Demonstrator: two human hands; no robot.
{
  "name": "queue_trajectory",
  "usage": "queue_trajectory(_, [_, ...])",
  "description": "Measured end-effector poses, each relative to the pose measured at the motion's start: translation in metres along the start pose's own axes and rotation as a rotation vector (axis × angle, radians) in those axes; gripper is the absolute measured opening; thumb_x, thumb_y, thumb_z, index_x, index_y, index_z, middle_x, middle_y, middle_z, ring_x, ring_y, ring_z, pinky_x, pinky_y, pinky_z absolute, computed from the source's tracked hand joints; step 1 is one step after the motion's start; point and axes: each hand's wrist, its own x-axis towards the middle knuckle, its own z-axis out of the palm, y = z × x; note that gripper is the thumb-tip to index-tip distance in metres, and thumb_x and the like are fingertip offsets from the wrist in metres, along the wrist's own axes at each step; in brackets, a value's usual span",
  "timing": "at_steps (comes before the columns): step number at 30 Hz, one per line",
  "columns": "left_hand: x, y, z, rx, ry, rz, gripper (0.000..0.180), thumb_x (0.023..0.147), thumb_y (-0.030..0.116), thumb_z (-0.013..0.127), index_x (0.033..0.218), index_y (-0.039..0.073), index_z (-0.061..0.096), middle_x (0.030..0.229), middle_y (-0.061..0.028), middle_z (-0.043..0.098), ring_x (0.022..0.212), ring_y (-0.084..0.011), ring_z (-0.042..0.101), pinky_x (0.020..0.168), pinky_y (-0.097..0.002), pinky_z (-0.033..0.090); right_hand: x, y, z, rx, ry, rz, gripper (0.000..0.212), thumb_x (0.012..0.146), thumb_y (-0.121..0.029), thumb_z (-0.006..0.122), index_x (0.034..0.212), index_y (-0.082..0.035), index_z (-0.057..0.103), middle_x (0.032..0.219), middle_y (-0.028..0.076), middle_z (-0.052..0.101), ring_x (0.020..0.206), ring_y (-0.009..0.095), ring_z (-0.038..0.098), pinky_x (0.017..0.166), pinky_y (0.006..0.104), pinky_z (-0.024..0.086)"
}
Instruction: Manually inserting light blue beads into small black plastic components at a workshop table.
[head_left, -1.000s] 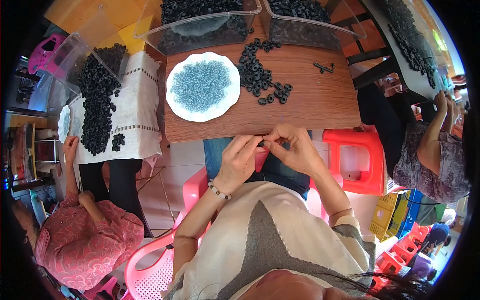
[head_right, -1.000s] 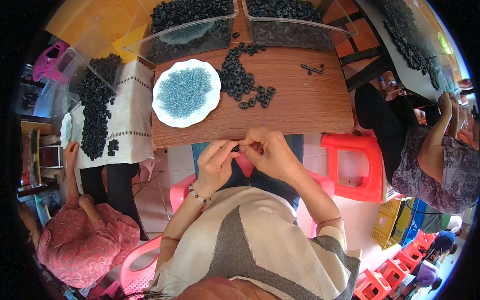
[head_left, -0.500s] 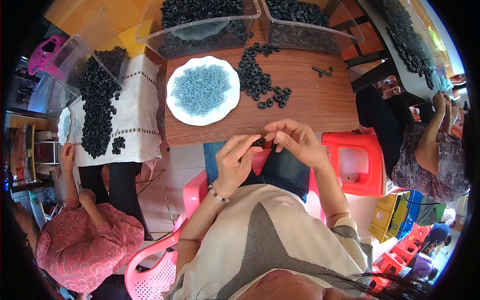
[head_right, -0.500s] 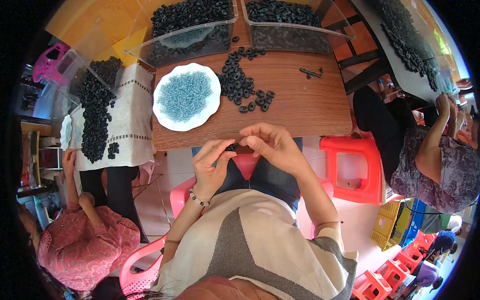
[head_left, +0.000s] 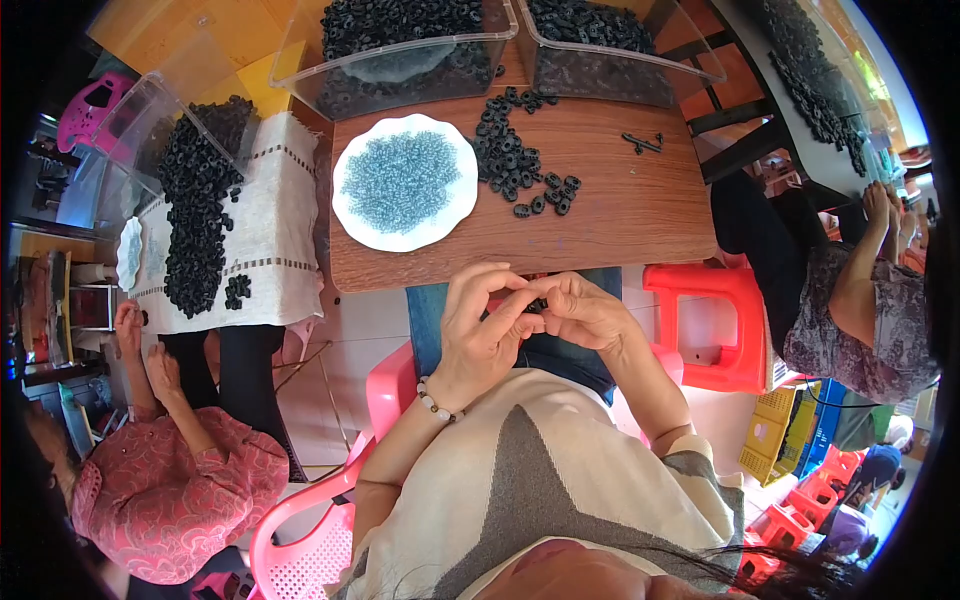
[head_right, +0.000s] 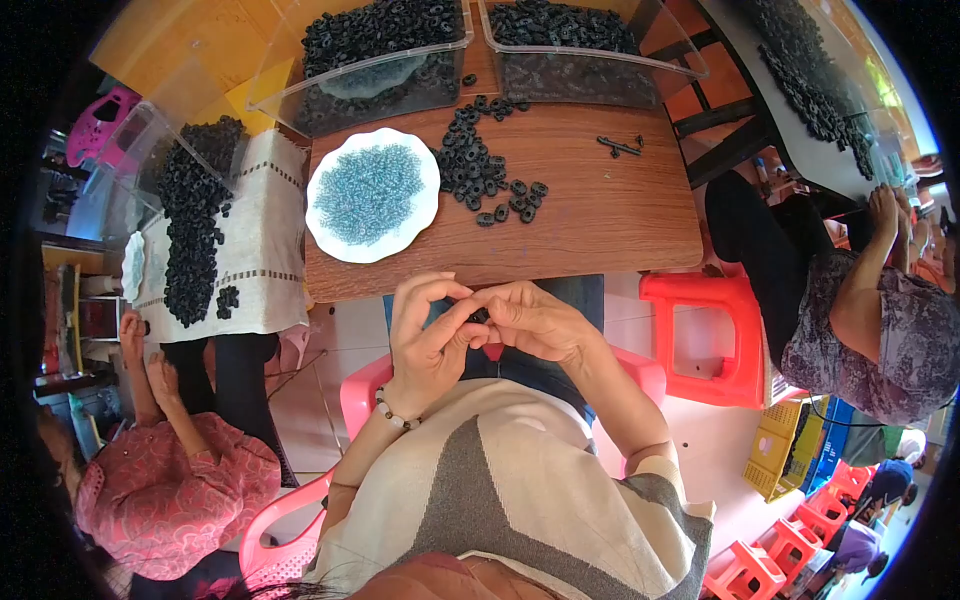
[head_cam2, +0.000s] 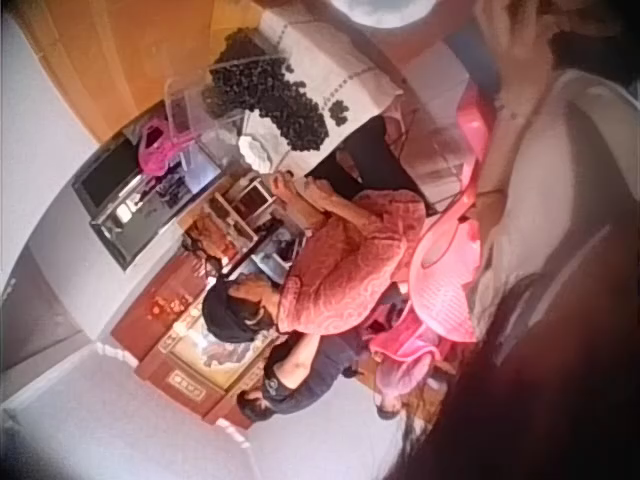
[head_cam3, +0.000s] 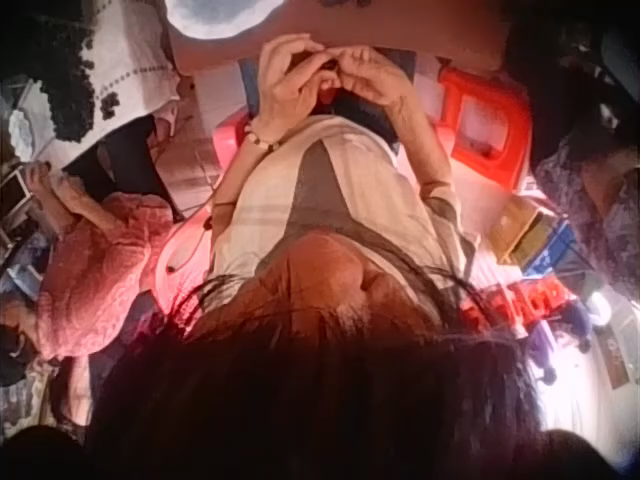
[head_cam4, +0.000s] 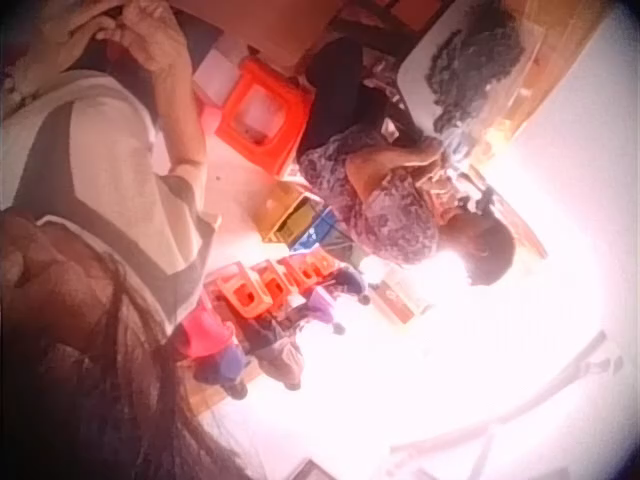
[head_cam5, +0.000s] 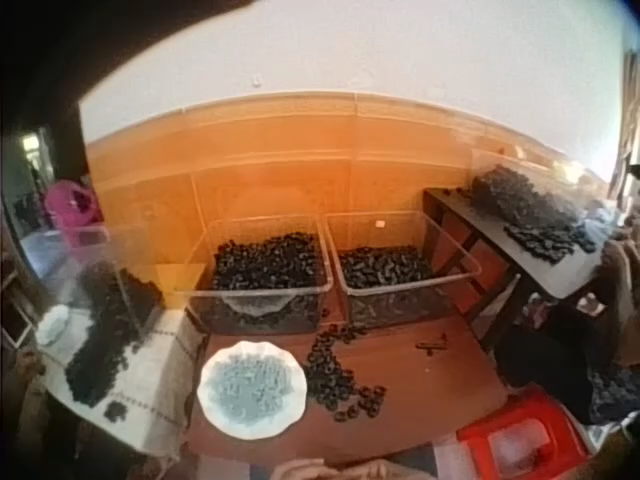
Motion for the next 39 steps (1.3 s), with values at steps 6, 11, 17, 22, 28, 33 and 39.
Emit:
queue_trajectory(6, [-0.003,-0.001,0.004,0.051,0.000,0.024,0.034,0.078,0.013,0.083,0.109,0.002,0.076,0.112,-0.0094,0.065,0.114,-0.0355,0.062,0.091,-0.0453,0.054,0.002,0.004,0.009,0.047,0.100,-0.003,0.049,0.098,-0.031,0.074,0.131,0.005,0.066,0.113,0.012,0.074,0.107,0.021,0.069,0.098,0.0354,0.052])
queue_trajectory(11, [0.000,-0.003,0.003,0.052,-0.010,0.005,0.032,0.077,0.015,0.085,0.106,0.004,0.077,0.109,-0.0087,0.065,0.113,-0.0357,0.062,0.091,-0.0468,0.053,0.001,0.003,0.004,0.010,0.107,0.011,0.053,0.098,-0.039,0.073,0.126,0.006,0.068,0.109,0.011,0.073,0.108,0.020,0.069,0.097,0.0354,0.053])
queue_trajectory(17, [-0.002,-0.010,0.001,0.072,-0.001,-0.062,0.039,0.071,0.016,0.088,0.107,0.006,0.078,0.111,-0.0076,0.064,0.114,-0.0348,0.061,0.090,-0.0451,0.054,0.002,-0.007,0.016,-0.063,0.225,-0.001,0.066,0.097,-0.056,0.067,0.127,0.003,0.065,0.109,0.010,0.071,0.097,0.016,0.068,0.082,0.0295,0.058])
queue_trajectory(22, [-0.001,-0.012,0.003,0.079,0.023,-0.110,0.042,0.064,0.019,0.092,0.102,0.006,0.080,0.108,-0.0082,0.066,0.112,-0.0340,0.062,0.092,-0.0448,0.053,-0.007,-0.011,0.006,-0.377,0.320,-0.057,0.053,0.099,-0.051,0.069,0.120,-0.002,0.066,0.103,0.006,0.070,0.085,0.012,0.066,0.074,0.0255,0.056])
queue_trajectory(28, [-0.002,-0.014,0.009,0.080,0.023,-0.112,0.042,0.067,0.019,0.092,0.104,0.004,0.079,0.109,-0.0076,0.066,0.108,-0.0307,0.063,0.089,-0.0424,0.053,0.005,-0.019,0.010,-0.627,0.383,-0.063,0.027,0.100,-0.030,0.076,0.104,-0.005,0.067,0.089,-0.002,0.069,0.077,0.004,0.060,0.066,0.0212,0.048])
queue_trajectory(33, [-0.006,-0.021,0.010,-0.004,0.027,-0.229,0.034,0.081,0.018,0.087,0.110,0.004,0.079,0.110,-0.0101,0.067,0.094,-0.0272,0.066,0.079,-0.0359,0.053,0.019,-0.078,0.021,-0.904,0.465,-0.145,0.021,0.101,-0.026,0.074,0.103,-0.006,0.069,0.088,-0.002,0.073,0.082,0.006,0.065,0.070,0.0229,0.050])
queue_trajectory(39, [-0.018,-0.031,0.017,-0.058,0.017,-0.227,0.019,0.091,0.015,0.079,0.105,0.003,0.079,0.102,-0.0116,0.069,0.082,-0.0285,0.070,0.070,-0.0360,0.056,0.078,-0.210,-0.009,-1.256,0.728,-0.720,0.036,0.100,-0.031,0.073,0.116,0.002,0.070,0.090,0.005,0.077,0.076,0.007,0.064,0.068,0.0269,0.052])
